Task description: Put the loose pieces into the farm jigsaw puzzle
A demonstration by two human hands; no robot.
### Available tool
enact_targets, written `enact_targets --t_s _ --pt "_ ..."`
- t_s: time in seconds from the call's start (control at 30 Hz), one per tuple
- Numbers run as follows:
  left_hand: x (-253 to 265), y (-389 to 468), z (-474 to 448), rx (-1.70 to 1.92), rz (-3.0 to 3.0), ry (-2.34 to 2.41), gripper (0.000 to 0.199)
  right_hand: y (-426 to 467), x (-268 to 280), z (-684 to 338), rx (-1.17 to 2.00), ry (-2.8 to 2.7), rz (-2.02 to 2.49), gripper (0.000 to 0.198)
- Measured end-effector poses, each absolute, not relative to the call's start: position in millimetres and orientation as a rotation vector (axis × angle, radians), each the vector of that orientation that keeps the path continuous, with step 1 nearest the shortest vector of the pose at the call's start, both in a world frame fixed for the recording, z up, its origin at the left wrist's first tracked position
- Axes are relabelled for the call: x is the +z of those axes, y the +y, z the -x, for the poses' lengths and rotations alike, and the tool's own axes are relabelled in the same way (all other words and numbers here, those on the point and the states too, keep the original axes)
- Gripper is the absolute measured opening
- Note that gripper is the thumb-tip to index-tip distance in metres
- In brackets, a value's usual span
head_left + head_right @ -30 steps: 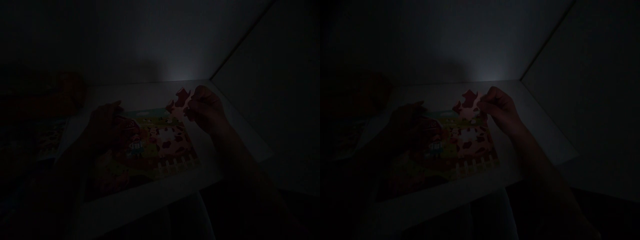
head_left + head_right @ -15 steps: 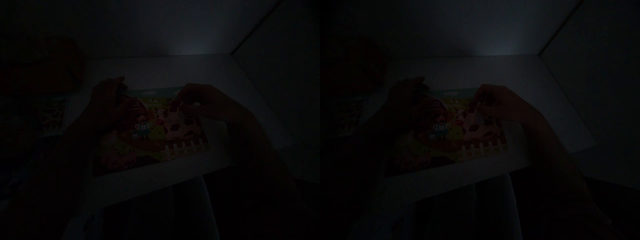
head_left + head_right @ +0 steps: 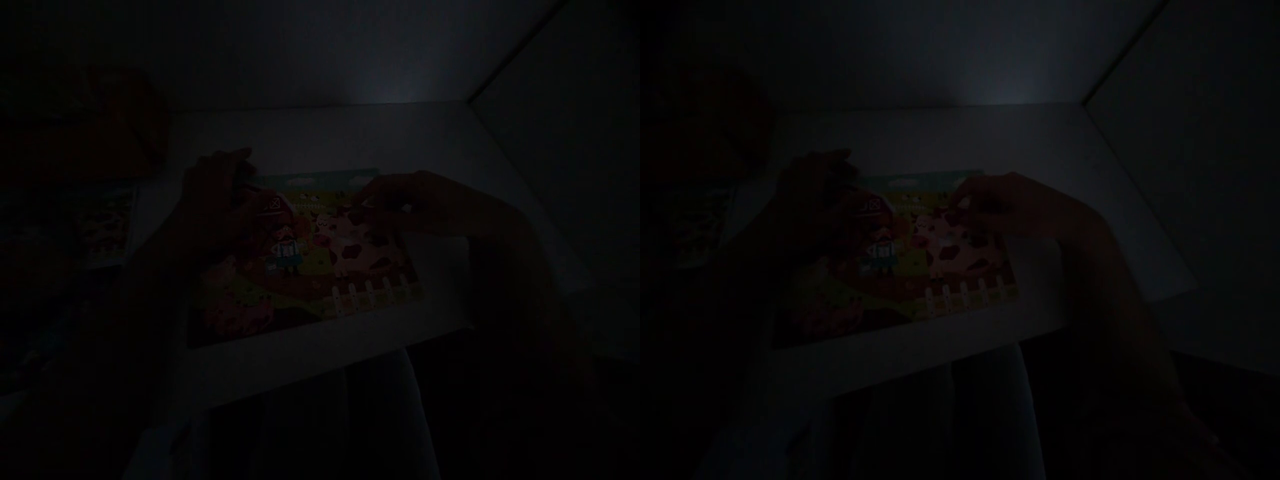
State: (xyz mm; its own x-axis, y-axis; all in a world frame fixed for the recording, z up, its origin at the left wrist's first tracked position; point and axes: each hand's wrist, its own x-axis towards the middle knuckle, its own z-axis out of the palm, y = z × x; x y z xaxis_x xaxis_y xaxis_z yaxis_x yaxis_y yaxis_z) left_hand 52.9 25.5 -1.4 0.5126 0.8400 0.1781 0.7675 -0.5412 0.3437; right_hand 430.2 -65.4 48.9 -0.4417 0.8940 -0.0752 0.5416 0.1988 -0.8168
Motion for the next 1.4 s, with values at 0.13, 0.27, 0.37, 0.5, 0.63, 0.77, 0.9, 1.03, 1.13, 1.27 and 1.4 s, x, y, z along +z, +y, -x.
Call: enact_targets --t_s 0.13,0.27,0.37,0.5,0.63,0.77,0.9,1.03,1.13,1.27,1.4 --pt "-0.4 25.1 -52.9 0.460 -2.540 1.358 0.084 -63.6 48.0 -433.2 1.178 -2.055 1.295 0.032" --pt "-2.2 26.5 -52.4 0.456 -2.536 1.375 0.084 -61.9 45.8 -433.4 1.197 -2.090 1.344 0.029" --pt "-3.6 27.8 -51.2 0.456 -2.537 1.361 0.083 -60.9 43.0 -431.4 1.148 -2.104 1.384 0.030" --pt "-3.7 29.2 -49.6 0.460 -2.592 1.321 0.086 -58.6 33.7 -428.8 1.017 -2.098 1.409 0.044" --pt "-10.0 35.3 -45.6 0.468 -2.597 1.294 0.097 -54.0 23.6 -430.6 0.825 -2.180 1.419 0.055" --pt "-20.7 43.2 -39.9 0.553 -2.674 1.213 0.119 -52.0 19.3 -435.9 0.689 -2.337 1.410 0.063" --pt "-24.2 46.3 -37.3 0.582 -2.706 1.159 0.128 -52.9 15.5 -439.7 0.659 -2.367 1.433 0.066" --pt "-25.0 49.5 -36.4 0.523 -2.707 1.161 0.137 -52.1 10.3 -441.9 0.642 -2.359 1.464 0.075" --pt "-25.9 51.4 -35.9 0.528 -2.702 1.161 0.137 -50.8 6.3 -444.3 0.603 -2.349 1.492 0.081" --pt "-24.6 51.4 -36.9 0.540 -2.693 1.139 0.136 -48.4 1.2 -447.1 0.563 -2.351 1.482 0.087" --pt "-22.6 50.3 -38.7 0.534 -2.690 1.167 0.138 -44.1 -5.4 -444.2 0.435 -2.340 1.487 0.095"
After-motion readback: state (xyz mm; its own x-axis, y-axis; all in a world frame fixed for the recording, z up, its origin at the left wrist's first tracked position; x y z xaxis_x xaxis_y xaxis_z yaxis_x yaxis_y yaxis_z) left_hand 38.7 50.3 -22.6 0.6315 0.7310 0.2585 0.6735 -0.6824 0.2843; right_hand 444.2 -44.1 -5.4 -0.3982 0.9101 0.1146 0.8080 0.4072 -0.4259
